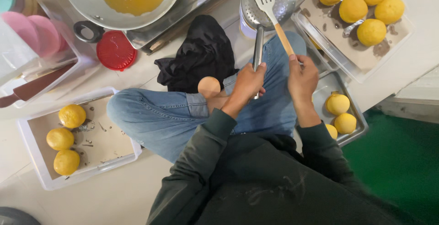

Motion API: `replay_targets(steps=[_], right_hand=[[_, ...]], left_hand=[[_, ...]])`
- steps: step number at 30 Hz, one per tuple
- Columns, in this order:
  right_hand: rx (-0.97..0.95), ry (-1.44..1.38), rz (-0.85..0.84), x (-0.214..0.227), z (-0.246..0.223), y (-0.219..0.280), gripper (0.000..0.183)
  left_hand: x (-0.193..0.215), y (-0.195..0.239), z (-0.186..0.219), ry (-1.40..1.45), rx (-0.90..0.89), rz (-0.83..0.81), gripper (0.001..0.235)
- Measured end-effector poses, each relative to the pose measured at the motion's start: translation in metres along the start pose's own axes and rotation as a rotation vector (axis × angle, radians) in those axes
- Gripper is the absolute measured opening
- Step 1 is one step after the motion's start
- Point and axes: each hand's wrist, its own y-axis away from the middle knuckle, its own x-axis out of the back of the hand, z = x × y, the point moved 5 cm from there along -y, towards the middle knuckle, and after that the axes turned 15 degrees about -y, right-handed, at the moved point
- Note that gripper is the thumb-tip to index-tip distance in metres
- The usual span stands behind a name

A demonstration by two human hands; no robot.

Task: The person fries dough balls in a pan of oil using a spatula and a skimmer, then transfers them to a tray and places them into paper liners.

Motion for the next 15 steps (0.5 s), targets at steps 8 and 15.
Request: replay_targets(steps=[8,15], right_hand=[[-0.072,0.213,-0.071,-0.023,0.013,-0.004,0.031],[0.172,0.425,-0.028,-0.018,-0.016,0.01,0.032]], left_hand=[[-0.017,-0.006,0.006,-0.222,0.008,-0.001,0.068],[-0.01,0.014,0.029,-0.229,-0.06,0.027,0.079]])
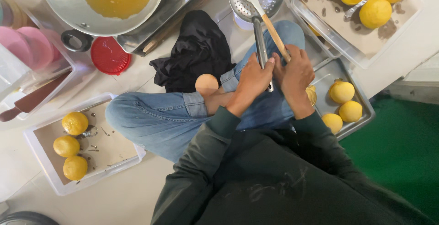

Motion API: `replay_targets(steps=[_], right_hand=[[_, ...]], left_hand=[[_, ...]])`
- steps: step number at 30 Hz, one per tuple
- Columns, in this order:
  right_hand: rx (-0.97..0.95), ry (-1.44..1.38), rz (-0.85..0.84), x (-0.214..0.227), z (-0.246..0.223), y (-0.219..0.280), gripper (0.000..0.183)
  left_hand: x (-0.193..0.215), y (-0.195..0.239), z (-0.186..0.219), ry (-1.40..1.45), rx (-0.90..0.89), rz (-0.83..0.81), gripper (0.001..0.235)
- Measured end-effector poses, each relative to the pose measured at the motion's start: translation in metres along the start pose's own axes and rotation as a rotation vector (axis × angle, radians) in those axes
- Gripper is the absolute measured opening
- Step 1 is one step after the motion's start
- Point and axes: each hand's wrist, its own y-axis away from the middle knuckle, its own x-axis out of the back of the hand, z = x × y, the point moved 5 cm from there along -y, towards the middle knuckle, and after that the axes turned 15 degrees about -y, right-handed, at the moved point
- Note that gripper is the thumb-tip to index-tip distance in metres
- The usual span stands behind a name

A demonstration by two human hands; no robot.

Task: The person fries dough balls in a pan of oil using a spatula and a skimmer, then transfers them to a tray and places them into paper liners.

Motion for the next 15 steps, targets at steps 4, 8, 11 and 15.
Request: replay_targets(steps=[4,8,11,15], right_hand=[[0.085,-0.027,0.058,0.002,0.011,0.004,0.036],[0.13,-0.159,0.076,0.036,0.005,0.003,0.029],[0.209,-0.214,0.177,0.063,0.019,0.008,0.026],[0.062,-0.227,0.176,0.091,0.06,0.019,0.02]], left_hand=[[-0.005,0.003,-0.003,-0.027,-0.038,0.117,0.076],[-0.01,0.016,0.006,-0.258,-0.391,0.702,0.064],[0.001,0.052,0.049,-0.264,-0.686,0.828,0.044],[-0.047,0.053,0.075,-0.135,-0.824,0.341,0.018]])
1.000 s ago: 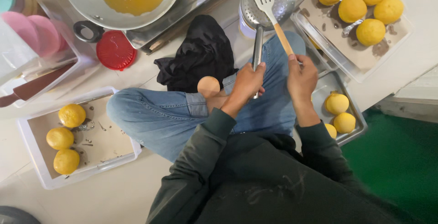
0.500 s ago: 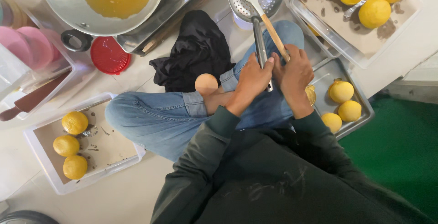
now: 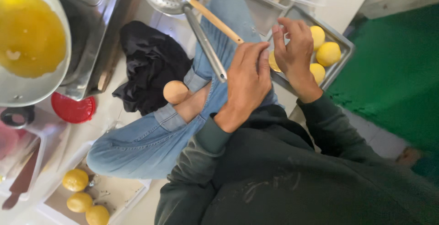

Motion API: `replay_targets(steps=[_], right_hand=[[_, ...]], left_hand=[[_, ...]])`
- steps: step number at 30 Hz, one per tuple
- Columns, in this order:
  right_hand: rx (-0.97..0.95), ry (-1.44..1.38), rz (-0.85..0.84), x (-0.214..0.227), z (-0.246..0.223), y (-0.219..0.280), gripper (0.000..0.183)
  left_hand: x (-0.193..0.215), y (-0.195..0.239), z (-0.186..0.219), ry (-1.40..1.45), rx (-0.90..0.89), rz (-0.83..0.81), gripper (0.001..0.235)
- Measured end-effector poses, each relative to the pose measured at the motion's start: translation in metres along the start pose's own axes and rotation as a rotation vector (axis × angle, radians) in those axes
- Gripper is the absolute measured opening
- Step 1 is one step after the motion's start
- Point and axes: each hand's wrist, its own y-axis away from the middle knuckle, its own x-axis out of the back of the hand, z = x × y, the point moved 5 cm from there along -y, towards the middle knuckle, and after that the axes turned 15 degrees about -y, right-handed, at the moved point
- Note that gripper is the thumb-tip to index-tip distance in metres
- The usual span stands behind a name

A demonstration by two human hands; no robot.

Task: The person fries dough balls in a pan of oil using a spatula and a skimmer, then transfers them to a tray and places them into paper liners.

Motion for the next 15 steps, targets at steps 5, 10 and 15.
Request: replay_targets(steps=[5,10,15], right_hand=[[-0.093,0.065,0.056,0.041,0.078,0.032,0.012],[-0.244,0.179,0.073,0.068,0.15,0.081,0.011],[-0.375,0.186,0.118,0.068,0.176,0.109,0.011]], left_hand=[[-0.115,0.015,-0.016,0.053,-0.011,-0.4,0.019],[-0.23,0.027,-0.049,-0.08,-0.132,-0.463,0.018],[-0.31,0.026,-0.072,-0.242,-0.09,-0.599,0.02]])
